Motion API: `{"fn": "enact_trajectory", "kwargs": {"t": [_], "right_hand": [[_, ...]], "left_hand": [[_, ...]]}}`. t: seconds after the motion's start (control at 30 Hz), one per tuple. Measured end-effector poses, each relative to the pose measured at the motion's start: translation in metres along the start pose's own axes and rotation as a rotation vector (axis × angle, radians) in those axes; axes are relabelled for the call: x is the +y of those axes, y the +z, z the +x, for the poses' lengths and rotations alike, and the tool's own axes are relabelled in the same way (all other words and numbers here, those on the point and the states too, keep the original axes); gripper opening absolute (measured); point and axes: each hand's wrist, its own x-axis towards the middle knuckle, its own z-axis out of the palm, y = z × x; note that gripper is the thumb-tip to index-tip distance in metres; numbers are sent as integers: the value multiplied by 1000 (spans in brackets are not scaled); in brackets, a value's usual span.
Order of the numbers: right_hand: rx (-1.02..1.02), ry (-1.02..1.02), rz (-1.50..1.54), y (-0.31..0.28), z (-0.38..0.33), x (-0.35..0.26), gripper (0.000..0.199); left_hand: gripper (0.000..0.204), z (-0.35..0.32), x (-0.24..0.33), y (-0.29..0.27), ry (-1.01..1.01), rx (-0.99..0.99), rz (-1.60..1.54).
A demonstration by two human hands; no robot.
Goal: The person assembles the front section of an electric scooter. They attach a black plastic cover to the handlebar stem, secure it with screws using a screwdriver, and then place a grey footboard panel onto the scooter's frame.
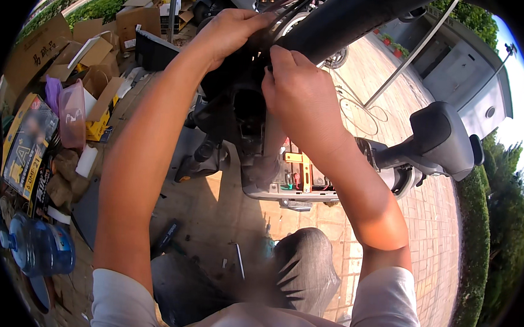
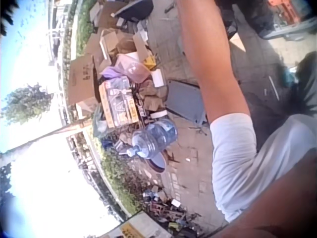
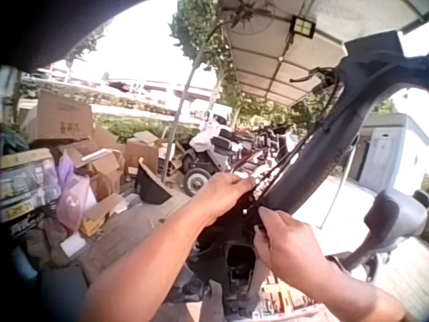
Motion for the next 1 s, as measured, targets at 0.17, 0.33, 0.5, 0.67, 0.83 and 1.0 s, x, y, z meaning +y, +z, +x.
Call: {"fn": "enact_trajectory", "kwargs": {"t": [0.17,0.33,0.5,0.67,0.83,1.0], "right_hand": [[-88,275,299,0,-3,2,38],[27,472,599,6,-5,-6,31],[-128,459,421,-6,7,-7,29],[-241,331,235,-19,19,1,28],[-120,-5,64,-14,14,1,17],[-105,-30,74,-12,9,0,15]], "left_hand": [[43,2,-4,3,62,37,31],[42,10,-8,6,32,86,73],[47,12,-12,6,36,99,86],[49,11,-11,7,-6,90,93],[42,9,-8,5,-49,63,-29],[35,2,-6,3,-26,66,-65]]}}
